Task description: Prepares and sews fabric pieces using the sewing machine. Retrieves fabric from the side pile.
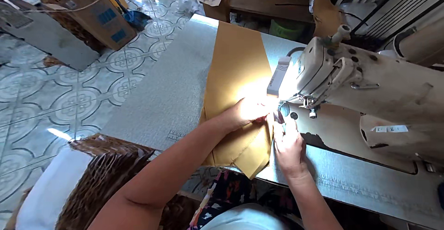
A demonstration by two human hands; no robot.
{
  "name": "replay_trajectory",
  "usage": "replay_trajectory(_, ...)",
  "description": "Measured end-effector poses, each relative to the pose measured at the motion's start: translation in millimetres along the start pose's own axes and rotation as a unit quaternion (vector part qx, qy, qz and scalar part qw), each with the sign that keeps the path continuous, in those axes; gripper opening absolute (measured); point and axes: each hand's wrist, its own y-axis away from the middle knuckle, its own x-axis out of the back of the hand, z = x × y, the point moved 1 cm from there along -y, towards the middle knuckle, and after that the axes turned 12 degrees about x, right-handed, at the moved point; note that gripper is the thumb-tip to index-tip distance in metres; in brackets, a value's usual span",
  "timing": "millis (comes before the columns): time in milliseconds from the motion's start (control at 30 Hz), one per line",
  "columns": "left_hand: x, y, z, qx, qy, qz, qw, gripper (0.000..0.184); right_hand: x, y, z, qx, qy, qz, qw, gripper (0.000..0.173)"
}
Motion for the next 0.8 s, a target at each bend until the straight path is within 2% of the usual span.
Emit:
replay_trajectory(200, -2.1, 2.0, 1.5, 0.012, 0.009, 0.002, 1.0, 0.017, -4.5, 3.9, -1.0, 0.023, 0.028, 0.009, 0.999, 0.03)
replay_trajectory(600, -1.8, 2.5, 0.6, 0.042, 0.072, -0.022, 0.996, 0.015, -5.7, 4.2, -2.6, 0.018, 0.024, 0.04, 0.999, 0.031)
replay_trajectory(700, -3.0, 3.3, 2.2, 0.076, 0.091, -0.007, 0.993, 0.006, -5.9, 5.1, -2.9, 0.023, 0.032, 0.04, 0.998, 0.029)
replay_trajectory(800, -3.0, 1.5, -0.3, 0.075, 0.094, -0.008, 0.993, 0.005, -5.6, 6.3, -3.7, 0.022, 0.033, 0.04, 0.998, 0.031)
